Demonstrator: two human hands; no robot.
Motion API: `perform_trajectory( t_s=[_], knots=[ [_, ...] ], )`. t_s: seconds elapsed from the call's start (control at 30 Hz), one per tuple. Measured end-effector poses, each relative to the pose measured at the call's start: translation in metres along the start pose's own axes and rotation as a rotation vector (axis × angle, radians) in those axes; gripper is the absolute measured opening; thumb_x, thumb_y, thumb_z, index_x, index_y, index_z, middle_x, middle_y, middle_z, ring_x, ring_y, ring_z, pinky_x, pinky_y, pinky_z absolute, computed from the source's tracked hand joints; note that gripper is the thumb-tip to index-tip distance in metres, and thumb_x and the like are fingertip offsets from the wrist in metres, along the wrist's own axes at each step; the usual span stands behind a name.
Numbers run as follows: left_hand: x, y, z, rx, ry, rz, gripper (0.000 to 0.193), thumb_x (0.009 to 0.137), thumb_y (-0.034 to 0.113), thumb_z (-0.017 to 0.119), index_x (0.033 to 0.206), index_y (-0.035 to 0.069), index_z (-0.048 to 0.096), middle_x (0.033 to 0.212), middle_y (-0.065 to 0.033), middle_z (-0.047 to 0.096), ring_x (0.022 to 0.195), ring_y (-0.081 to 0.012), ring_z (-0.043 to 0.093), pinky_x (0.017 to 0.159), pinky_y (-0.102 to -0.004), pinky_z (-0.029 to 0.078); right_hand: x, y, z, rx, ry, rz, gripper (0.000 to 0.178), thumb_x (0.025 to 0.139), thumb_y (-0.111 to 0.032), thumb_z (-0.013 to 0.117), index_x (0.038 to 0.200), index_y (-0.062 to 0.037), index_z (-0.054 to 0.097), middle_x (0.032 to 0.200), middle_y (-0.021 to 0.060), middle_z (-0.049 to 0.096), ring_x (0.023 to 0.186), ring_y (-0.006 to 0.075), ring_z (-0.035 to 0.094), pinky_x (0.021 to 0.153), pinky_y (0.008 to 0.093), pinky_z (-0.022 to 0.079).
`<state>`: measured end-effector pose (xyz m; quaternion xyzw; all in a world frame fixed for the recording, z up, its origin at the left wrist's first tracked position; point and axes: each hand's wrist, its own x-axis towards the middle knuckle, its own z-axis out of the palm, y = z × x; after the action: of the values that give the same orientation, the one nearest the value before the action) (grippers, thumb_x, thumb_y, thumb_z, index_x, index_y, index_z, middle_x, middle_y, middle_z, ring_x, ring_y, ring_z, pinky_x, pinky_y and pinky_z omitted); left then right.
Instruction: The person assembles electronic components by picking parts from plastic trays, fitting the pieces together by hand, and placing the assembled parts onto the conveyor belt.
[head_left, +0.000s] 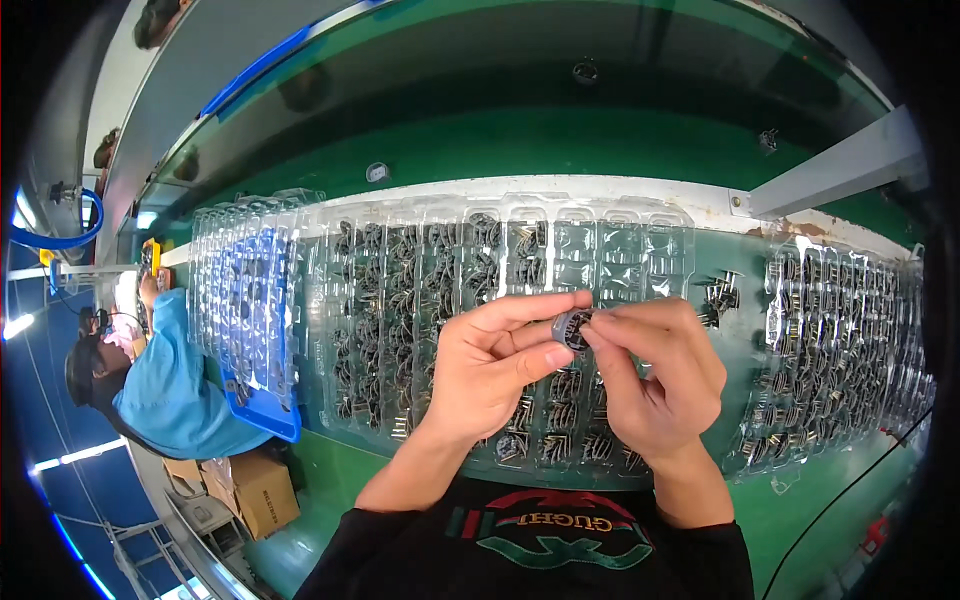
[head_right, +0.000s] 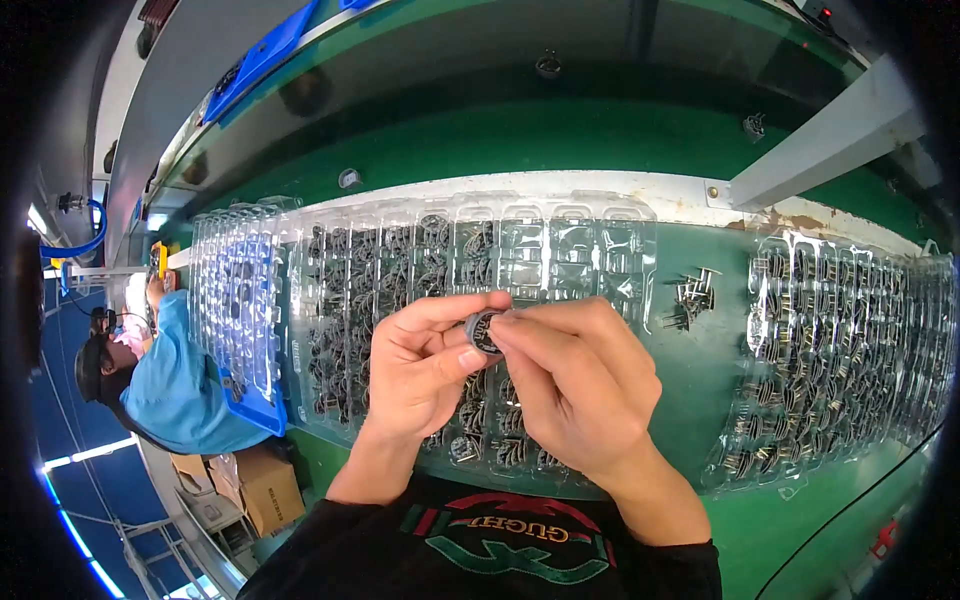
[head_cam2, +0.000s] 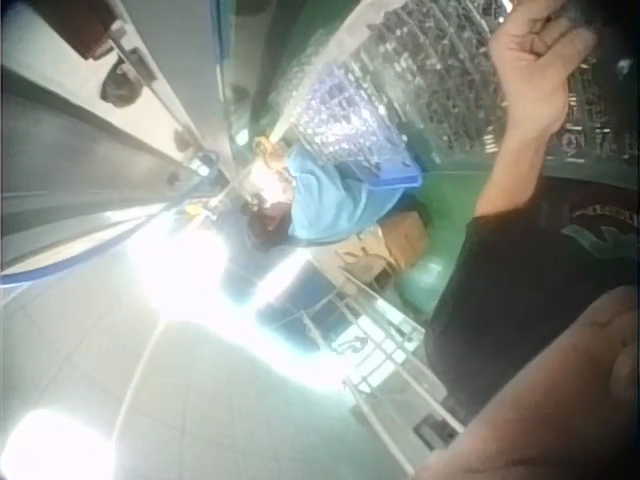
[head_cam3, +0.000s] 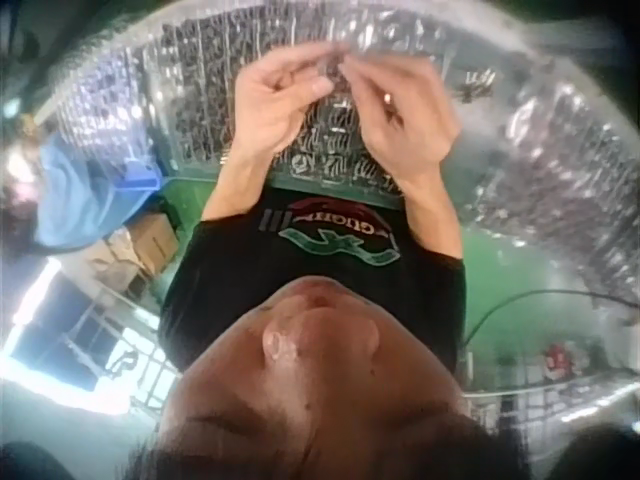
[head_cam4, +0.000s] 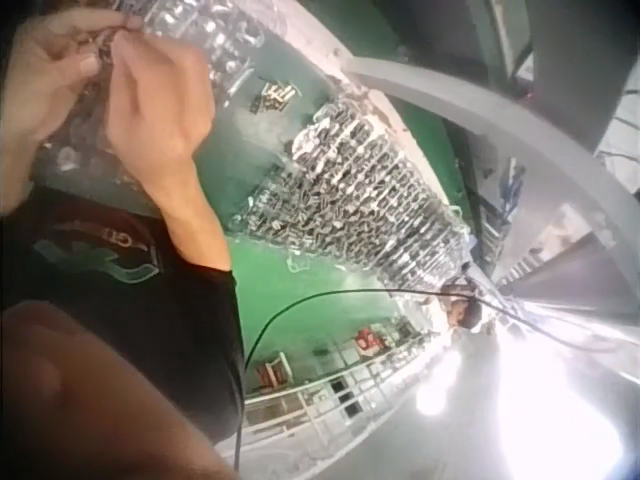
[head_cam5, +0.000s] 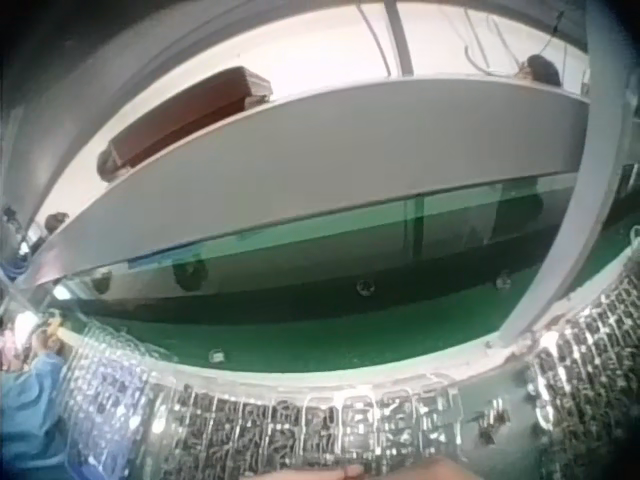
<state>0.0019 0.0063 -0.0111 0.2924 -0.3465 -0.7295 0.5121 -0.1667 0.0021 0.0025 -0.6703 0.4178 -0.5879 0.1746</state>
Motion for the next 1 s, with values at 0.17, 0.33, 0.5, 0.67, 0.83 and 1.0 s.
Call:
perform_trajectory(
  t_s=[0.17,0.33,0.5,0.67,0.83,1.0],
  knots=[
    [-0.001,-0.003,0.003,-0.088,0.038,-0.019,0.041,0.084,-0.016,0.064,0.123,-0.009,0.059,0.131,-0.0249,0.059,0.116,-0.0237,0.062,0.1,-0.0322,0.052,-0.002,-0.002,0.003,-0.021,0.027,0.004,0.03,0.069,0.013,0.076,0.096,0.0017,0.07,0.086,0.0114,0.067,0.07,0.0207,0.065,0.056,0.0279,0.051],
    [-0.003,0.007,0.009,-0.005,0.058,-0.029,0.042,0.084,-0.017,0.062,0.125,-0.009,0.059,0.131,-0.0239,0.06,0.116,-0.0233,0.063,0.099,-0.031,0.052,-0.006,0.001,0.006,-0.077,-0.012,-0.041,0.028,0.07,0.011,0.074,0.096,0.0024,0.07,0.085,0.0112,0.065,0.071,0.0216,0.065,0.057,0.0278,0.052],
    [0.002,0.018,0.013,0.288,0.151,-0.058,0.033,0.084,-0.013,0.066,0.116,-0.006,0.067,0.114,-0.0183,0.07,0.096,-0.0177,0.07,0.085,-0.0264,0.057,-0.003,0.0,0.001,0.035,-0.127,0.044,0.031,0.074,0.008,0.072,0.104,-0.001,0.071,0.092,0.0106,0.066,0.076,0.0247,0.067,0.064,0.0295,0.057],
    [0.04,0.057,-0.004,0.73,0.197,-0.005,0.024,0.081,-0.002,0.07,0.105,-0.003,0.071,0.099,-0.0126,0.072,0.088,-0.0179,0.068,0.081,-0.0288,0.054,0.023,0.016,-0.049,0.055,-0.301,0.256,0.039,0.078,0.007,0.066,0.114,-0.0057,0.069,0.098,0.0115,0.068,0.075,0.0224,0.065,0.068,0.031,0.055],
    [0.144,0.066,-0.055,1.316,0.299,0.191,0.027,0.084,0.011,0.07,0.107,-0.003,0.072,0.09,-0.01,0.074,0.082,-0.0121,0.067,0.079,-0.0255,0.05,0.014,0.035,-0.059,-0.421,-0.294,0.363,0.016,0.076,0.001,0.065,0.09,-0.0049,0.072,0.087,0.0085,0.064,0.074,0.0266,0.063,0.064,0.0361,0.053],
    [0.202,0.065,-0.108,1.581,0.385,0.203,0.024,0.079,0.022,0.075,0.097,0.007,0.076,0.096,-0.01,0.075,0.088,-0.023,0.072,0.081,-0.0325,0.054,0.008,0.026,-0.043,-0.353,-0.525,0.129,0.008,0.072,-0.005,0.07,0.08,-0.0062,0.069,0.078,0.0076,0.056,0.084,0.0273,0.058,0.075,0.0388,0.049]
  ],
)
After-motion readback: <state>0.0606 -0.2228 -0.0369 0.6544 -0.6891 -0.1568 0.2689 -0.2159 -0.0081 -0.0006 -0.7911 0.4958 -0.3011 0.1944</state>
